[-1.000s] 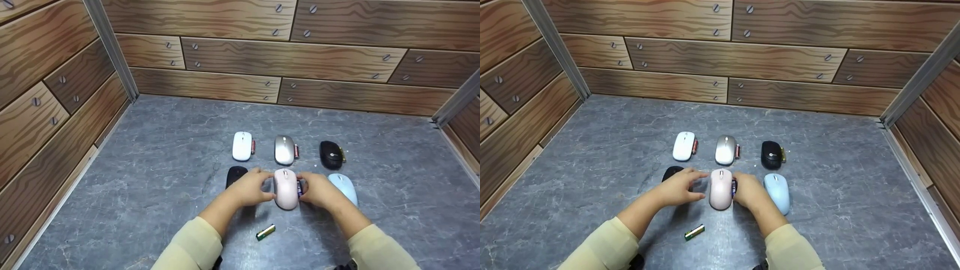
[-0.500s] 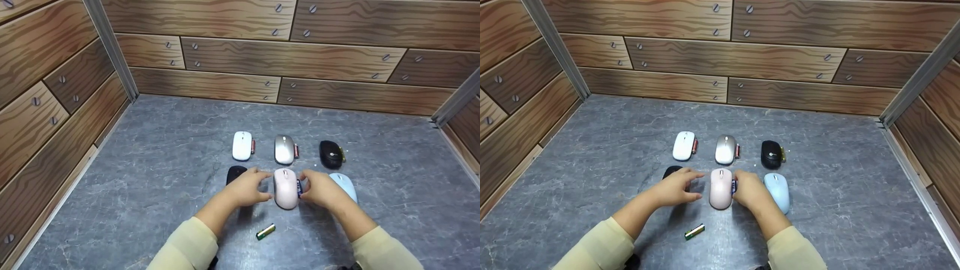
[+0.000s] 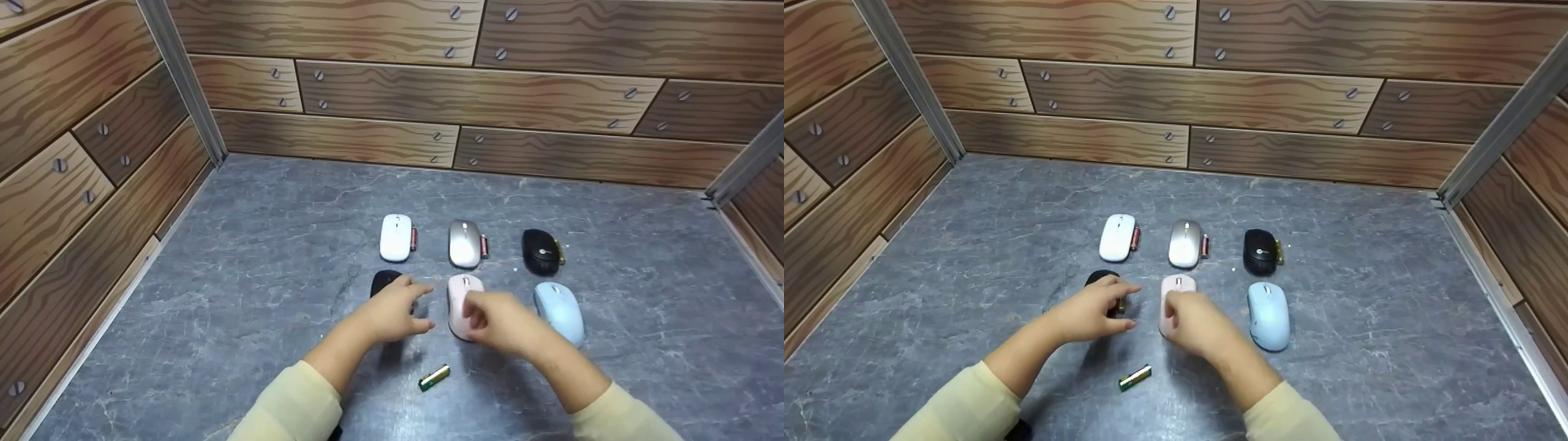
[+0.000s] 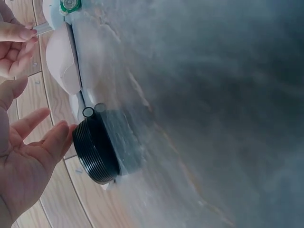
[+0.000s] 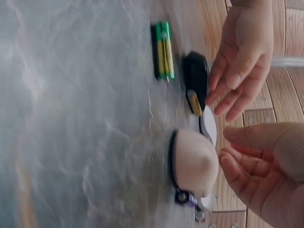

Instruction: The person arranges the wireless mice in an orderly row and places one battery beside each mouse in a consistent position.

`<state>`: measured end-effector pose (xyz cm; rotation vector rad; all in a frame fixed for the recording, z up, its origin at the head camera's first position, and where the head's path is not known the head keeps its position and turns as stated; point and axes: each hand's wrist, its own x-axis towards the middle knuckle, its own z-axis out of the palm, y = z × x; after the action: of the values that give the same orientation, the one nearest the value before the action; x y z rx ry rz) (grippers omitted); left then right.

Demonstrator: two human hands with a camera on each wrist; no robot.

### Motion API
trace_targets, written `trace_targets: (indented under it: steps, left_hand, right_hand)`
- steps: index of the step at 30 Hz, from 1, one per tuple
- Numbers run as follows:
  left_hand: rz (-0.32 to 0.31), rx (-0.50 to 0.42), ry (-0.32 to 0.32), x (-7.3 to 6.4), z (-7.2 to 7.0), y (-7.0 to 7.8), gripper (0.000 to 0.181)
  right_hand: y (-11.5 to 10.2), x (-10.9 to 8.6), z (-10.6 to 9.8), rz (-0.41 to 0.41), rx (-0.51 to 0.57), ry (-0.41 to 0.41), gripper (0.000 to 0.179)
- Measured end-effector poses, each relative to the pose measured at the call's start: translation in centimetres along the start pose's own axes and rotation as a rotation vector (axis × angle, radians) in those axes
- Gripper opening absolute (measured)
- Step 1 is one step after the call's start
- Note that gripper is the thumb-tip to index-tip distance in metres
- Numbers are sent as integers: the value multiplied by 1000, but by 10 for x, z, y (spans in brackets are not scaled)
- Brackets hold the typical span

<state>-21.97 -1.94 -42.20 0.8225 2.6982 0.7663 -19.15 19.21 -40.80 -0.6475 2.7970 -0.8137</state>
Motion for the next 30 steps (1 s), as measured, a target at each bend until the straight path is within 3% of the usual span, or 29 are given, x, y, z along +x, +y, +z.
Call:
trace_targets:
  steps: [7, 16, 22, 30]
  left_hand:
    - [16, -2, 13, -7, 1, -2, 60]
    - [66, -24, 39, -10, 0, -4, 59]
    - [75, -27, 45, -11, 1, -5, 59]
    - [82, -37, 59, -11, 1, -6, 58]
  right_hand:
    - [-10, 0, 19, -204, 22, -111, 21]
    - [-15, 2, 38, -386, -160, -112, 20]
    - [-18, 1, 49, -395, -141, -134, 18]
    - [-17, -1, 53, -266, -117, -170, 25]
